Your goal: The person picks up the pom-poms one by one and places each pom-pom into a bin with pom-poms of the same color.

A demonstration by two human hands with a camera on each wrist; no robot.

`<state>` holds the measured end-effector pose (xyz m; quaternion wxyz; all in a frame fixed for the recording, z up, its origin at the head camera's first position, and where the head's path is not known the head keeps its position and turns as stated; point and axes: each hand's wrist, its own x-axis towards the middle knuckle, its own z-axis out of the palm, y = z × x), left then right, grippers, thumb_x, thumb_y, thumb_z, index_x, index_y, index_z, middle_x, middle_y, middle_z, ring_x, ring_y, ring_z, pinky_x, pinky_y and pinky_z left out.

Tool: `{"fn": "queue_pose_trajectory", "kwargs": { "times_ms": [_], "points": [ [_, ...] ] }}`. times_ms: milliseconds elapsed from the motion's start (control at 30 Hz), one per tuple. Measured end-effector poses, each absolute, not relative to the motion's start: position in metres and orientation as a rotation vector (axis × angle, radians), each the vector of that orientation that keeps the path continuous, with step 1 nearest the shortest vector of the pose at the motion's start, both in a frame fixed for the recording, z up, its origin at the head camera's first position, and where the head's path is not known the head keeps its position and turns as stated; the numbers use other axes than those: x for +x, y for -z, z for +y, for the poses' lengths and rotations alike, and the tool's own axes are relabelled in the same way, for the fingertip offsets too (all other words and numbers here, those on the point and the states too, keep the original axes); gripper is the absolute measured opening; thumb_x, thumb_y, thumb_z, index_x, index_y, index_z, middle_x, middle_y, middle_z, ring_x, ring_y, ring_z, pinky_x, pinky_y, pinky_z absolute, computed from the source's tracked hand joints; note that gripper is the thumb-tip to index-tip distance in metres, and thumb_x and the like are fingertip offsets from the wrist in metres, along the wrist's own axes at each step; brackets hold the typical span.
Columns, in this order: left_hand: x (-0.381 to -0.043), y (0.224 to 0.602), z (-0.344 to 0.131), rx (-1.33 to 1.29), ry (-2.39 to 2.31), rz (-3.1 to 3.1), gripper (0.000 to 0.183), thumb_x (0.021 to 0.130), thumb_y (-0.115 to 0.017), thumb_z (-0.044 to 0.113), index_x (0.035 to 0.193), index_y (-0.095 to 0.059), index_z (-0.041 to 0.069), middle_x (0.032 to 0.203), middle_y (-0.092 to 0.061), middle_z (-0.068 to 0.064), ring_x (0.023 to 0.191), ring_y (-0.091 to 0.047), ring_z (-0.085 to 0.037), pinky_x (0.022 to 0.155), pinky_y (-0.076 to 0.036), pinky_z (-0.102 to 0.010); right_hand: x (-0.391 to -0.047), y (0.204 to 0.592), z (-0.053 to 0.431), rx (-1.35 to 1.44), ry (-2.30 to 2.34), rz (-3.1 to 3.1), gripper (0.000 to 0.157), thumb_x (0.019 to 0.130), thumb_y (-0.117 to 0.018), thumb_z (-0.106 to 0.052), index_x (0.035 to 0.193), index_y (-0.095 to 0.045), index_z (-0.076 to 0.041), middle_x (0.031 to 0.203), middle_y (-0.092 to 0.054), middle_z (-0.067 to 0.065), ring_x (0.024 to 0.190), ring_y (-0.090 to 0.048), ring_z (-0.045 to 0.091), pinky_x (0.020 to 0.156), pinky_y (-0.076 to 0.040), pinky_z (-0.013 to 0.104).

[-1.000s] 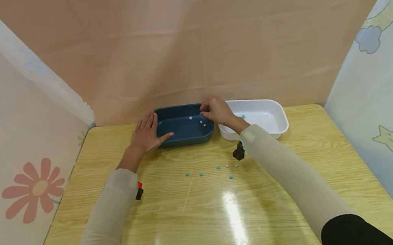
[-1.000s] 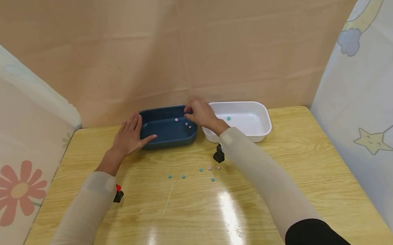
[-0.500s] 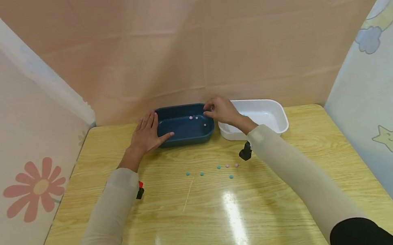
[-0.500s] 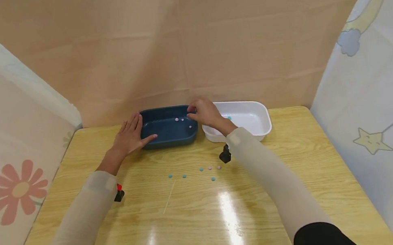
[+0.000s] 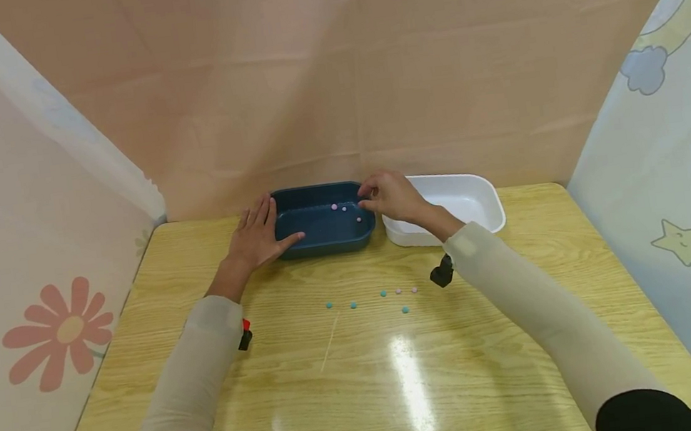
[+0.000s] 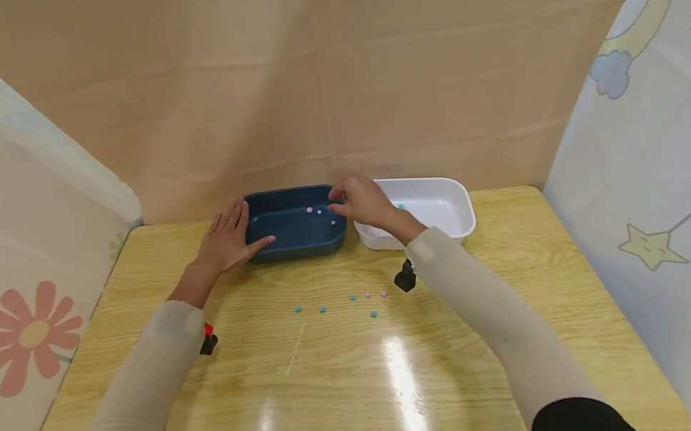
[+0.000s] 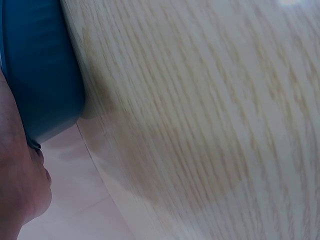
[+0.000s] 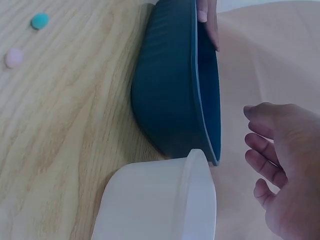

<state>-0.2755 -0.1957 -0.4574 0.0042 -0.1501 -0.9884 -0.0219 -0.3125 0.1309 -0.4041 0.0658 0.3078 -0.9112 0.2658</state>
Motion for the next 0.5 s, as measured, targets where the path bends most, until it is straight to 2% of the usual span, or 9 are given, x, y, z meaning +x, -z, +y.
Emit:
{"fn": "queue_pose_trajectory", "kwargs": {
  "times_ms": [333,500],
  "points": [
    [-0.276,0.458,-0.192,-0.475,0.067,-3.094,0.113,0.084,-0.023,0.086,0.156,-0.005,0.001,0.164,0.001,-0.015,0.151,-0.002,-0.03,0.121,-0.006,-0.05,-0.295,0.403,0.14,1.052,-0.766,-2.708,0.025,0.085,-0.077,-0.025,0.099,-0.076,-0.005,0.093,-0.069,0.006,0.084,-0.063,0.026,0.073,-0.05,0.037],
    [-0.277,0.459,-0.191,-0.477,0.086,-3.097,0.114,0.083,-0.023,0.086,0.156,-0.004,0.001,0.164,0.003,-0.015,0.151,-0.001,-0.03,0.121,-0.006,-0.051,-0.284,0.399,0.142,1.087,-0.779,-2.694,0.023,0.084,-0.078,-0.022,0.1,-0.076,-0.005,0.094,-0.068,0.006,0.082,-0.064,0.026,0.071,-0.05,0.036]
  ]
}}
